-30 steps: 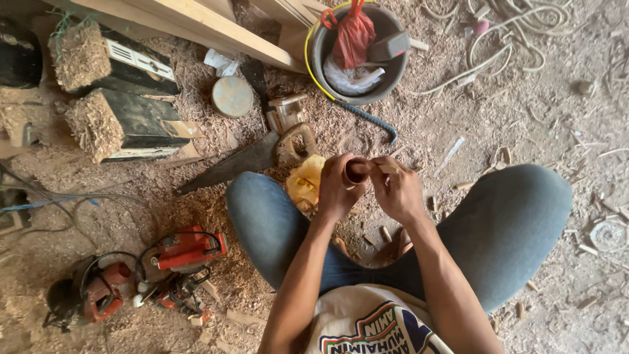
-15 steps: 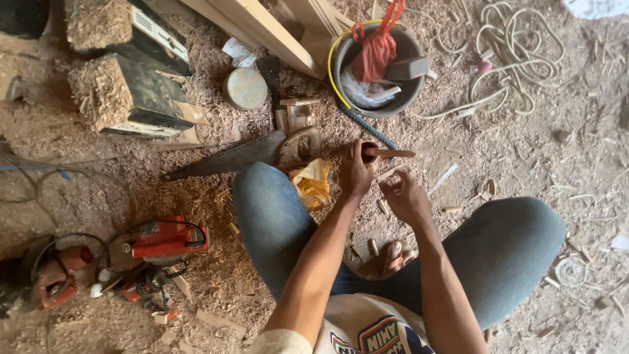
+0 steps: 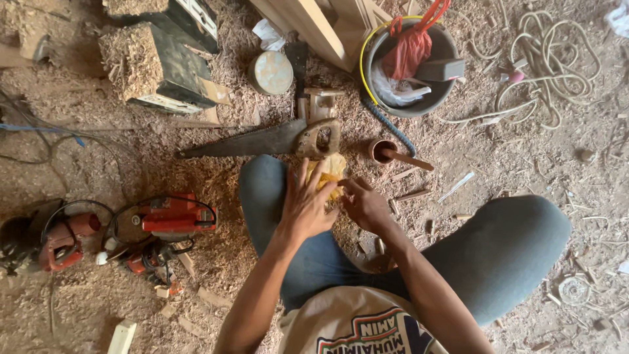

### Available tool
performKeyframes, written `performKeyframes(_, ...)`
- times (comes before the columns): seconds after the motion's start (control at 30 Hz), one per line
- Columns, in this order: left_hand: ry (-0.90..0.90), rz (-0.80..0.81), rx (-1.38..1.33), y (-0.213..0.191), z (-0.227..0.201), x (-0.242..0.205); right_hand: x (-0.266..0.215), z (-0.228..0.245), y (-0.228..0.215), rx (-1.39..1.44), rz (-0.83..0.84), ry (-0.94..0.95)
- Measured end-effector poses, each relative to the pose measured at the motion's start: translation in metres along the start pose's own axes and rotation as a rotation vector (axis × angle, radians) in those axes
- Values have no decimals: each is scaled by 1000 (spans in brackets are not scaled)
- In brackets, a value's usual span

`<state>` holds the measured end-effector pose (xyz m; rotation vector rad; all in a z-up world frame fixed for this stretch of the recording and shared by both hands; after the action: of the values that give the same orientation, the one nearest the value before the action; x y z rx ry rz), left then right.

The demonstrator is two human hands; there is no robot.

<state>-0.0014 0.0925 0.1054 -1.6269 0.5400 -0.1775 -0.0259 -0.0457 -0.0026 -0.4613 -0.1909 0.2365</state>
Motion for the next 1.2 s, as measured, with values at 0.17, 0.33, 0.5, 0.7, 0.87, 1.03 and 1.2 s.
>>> performKeyframes(0.17,-37,173,366,17,16,-14,7,-14,25,-73,194,669)
performKeyframes(0.33,-179,-194,-457,15,52,-25,32,32,-26,123,30,235)
performKeyframes(0.5,-460,-215,-1074,55,63,-1,50,73,-59,674,-90,28)
performKeyframes(0.7,-350,-400,-1486,76,56,38,54,40,-35,852,-77,561)
performKeyframes(0.87,-276,72,-1503,97,34,37,56,32,-26,266,-91,86)
performKeyframes(1.03,-518,334,-1302,115,19,38,51,26,-14,221,-167,63)
performKeyframes(1.2,-726,158,-1561,118,26,41,44,29,-22,500,-52,304)
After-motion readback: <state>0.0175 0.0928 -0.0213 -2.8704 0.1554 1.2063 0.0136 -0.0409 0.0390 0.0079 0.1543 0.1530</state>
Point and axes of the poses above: each hand's wrist, its own x-axis towards the middle knuckle, its own y-axis out of the palm, z = x × y, the point moved 7 cm from there along x, towards the middle knuckle, and after that the axes turned 11 degrees about x, right-handed, at the moved point
